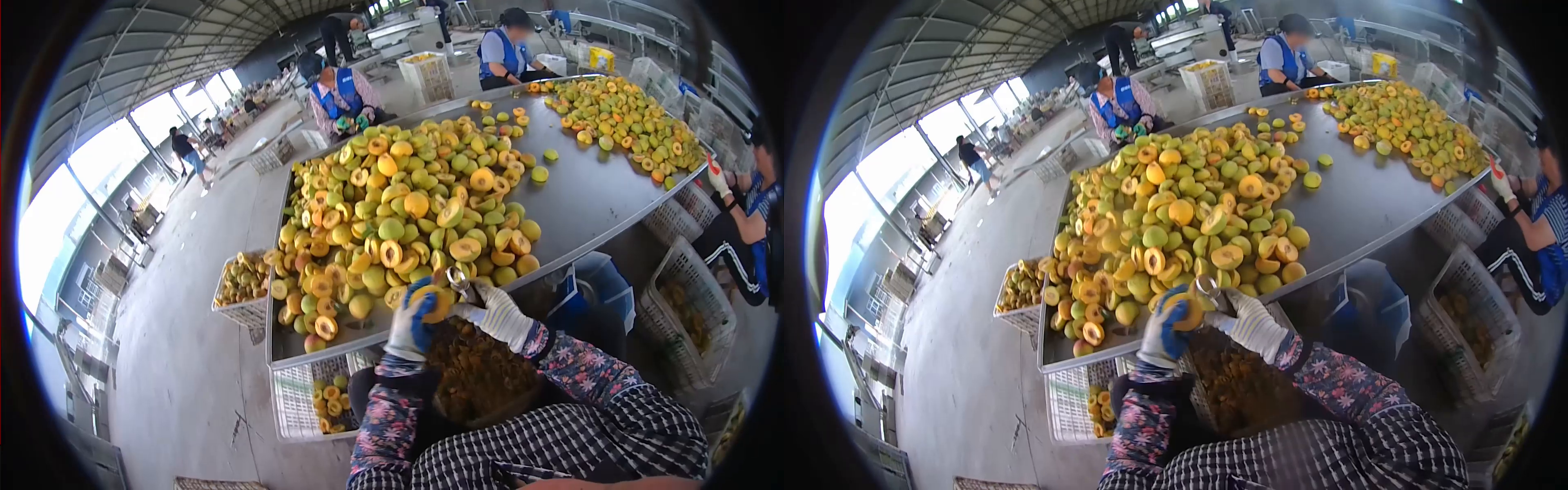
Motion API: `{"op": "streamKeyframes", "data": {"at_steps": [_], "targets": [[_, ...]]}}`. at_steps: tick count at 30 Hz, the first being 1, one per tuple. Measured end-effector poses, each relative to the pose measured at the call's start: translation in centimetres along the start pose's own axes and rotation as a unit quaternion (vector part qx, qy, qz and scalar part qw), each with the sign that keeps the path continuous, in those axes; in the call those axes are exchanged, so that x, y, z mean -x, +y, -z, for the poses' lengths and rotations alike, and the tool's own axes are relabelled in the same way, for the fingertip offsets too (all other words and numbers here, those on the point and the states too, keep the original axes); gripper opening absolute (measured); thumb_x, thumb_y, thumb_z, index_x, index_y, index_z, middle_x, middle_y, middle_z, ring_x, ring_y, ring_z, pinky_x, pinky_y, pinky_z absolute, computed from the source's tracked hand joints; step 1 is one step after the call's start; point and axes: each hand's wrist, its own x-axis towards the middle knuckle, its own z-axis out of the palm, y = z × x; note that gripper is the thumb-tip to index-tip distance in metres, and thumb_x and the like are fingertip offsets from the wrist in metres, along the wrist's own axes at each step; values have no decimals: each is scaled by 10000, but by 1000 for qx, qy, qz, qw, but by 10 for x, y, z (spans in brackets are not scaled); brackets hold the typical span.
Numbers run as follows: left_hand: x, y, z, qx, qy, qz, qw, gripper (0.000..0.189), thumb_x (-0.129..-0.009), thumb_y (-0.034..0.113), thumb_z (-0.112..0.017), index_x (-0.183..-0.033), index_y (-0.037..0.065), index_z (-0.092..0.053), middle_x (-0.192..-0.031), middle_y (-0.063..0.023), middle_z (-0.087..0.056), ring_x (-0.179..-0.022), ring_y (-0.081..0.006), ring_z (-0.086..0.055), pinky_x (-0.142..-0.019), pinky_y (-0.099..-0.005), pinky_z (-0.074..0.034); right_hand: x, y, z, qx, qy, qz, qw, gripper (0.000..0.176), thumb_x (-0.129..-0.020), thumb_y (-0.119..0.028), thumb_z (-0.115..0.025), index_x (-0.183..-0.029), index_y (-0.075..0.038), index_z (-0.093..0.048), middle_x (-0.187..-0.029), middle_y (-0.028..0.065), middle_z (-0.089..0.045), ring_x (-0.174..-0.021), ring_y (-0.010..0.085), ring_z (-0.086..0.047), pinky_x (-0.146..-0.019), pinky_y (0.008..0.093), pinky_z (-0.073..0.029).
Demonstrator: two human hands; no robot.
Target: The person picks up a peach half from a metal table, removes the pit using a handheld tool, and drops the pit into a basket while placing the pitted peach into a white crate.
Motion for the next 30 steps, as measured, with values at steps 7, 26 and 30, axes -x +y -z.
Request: {"op": "streamKeyframes", "data": {"at_steps": [7, 26, 30], "targets": [[2, -44, -36, -210, -65, -214, 952, 334, -1017, 273, -474, -1215, 28, -586, -1151, -89, -636, -1087, -224, -595, -980, -394, -450, -5, 38, 12, 214, 15, 61, 975, 327, -828, -63, -690, -1138, -19, -596, -974, 118, -691, -961, 235, -671, -832, 336, -516], [-7, -53, -9, 374, 43, 5, 926, 450, -1011, 479, -478, -1103, 56, -601, -1104, -117, -638, -1049, -315, -608, -949, -465, -502, 11, 15, -10, 206, -126, -47, 969, 311, -893, -197, -678, -1105, 6, -576, -913, 159, -651, -812, 303, -638, -752, 372, -500], [-2, -45, -5, 366, 31, -4, 930, 435, -999, 468, -512, -1073, 52, -614, -1098, -119, -640, -1052, -347, -612, -972, -504, -501, 10, 28, -4, 237, -83, 72, 965, 392, -958, -236, -631, -1222, 19, -493, -994, 155, -660, -859, 298, -646, -761, 370, -493]]}}
